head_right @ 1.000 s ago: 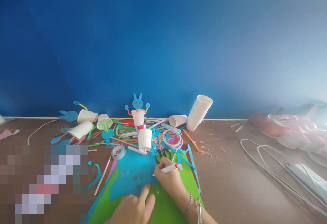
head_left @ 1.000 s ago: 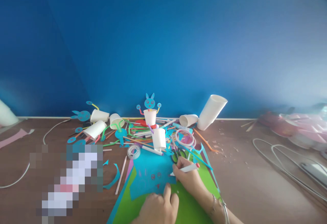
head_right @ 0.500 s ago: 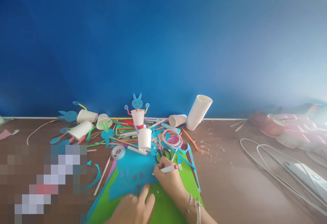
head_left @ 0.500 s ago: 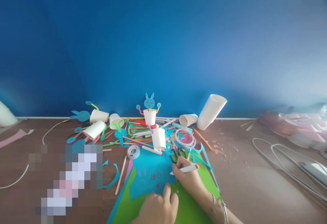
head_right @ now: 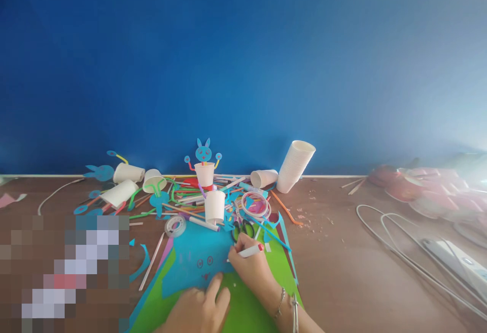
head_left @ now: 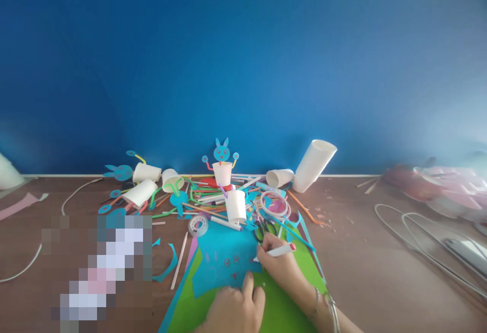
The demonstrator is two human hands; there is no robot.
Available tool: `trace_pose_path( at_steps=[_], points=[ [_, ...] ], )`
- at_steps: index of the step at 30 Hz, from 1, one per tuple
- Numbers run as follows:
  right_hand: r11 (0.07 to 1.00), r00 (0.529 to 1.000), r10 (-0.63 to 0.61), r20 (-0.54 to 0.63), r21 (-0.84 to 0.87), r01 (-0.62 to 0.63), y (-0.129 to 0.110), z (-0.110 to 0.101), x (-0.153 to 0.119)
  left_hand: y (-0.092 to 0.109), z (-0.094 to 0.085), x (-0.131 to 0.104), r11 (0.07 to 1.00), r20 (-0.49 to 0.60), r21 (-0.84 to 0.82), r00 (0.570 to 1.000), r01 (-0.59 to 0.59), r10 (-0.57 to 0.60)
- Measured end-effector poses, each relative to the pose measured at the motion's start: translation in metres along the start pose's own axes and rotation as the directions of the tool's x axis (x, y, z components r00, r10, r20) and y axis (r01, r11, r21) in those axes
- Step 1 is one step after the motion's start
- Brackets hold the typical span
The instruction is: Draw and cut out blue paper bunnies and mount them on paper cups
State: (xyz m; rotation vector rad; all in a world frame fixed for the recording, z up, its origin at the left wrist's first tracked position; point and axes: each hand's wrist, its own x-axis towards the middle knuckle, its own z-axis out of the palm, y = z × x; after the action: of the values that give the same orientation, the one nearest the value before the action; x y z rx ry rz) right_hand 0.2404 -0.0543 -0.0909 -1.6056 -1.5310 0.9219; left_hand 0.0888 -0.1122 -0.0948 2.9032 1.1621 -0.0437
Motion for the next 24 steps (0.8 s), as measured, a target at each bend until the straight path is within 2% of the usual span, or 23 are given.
trace_pose_path(
  at_steps=[11, 14, 18, 24],
  points=[
    [1.000, 0.999, 0.018, 0.049, 0.008, -0.019, 0.0005, -0.0014, -0.0013, 0.0002, 0.0005, -0.0001, 1.000, 0.026, -0.028, 1.000, 0.006, -0.005],
    [0.998, 0.999, 0.036, 0.038, 0.044, -0.038, 0.0026, -0.0014, -0.0007, 0.0001, -0.0008, 0.0001, 0.999, 0.031, -0.032, 1.000, 0.005, -0.005],
    [1.000, 1.000, 0.009, 0.012, 0.005, -0.009, 0.0019, -0.0005, 0.0002, -0.0003, -0.0027, 0.0006, 0.999, 0.040, -0.041, 0.999, 0.007, -0.005],
    [0.999, 0.999, 0.038, 0.039, 0.024, -0.039, -0.0018, -0.0005, -0.0013, -0.0003, -0.0024, 0.0008, 0.999, 0.022, -0.047, 1.000, -0.003, 0.004]
  ],
)
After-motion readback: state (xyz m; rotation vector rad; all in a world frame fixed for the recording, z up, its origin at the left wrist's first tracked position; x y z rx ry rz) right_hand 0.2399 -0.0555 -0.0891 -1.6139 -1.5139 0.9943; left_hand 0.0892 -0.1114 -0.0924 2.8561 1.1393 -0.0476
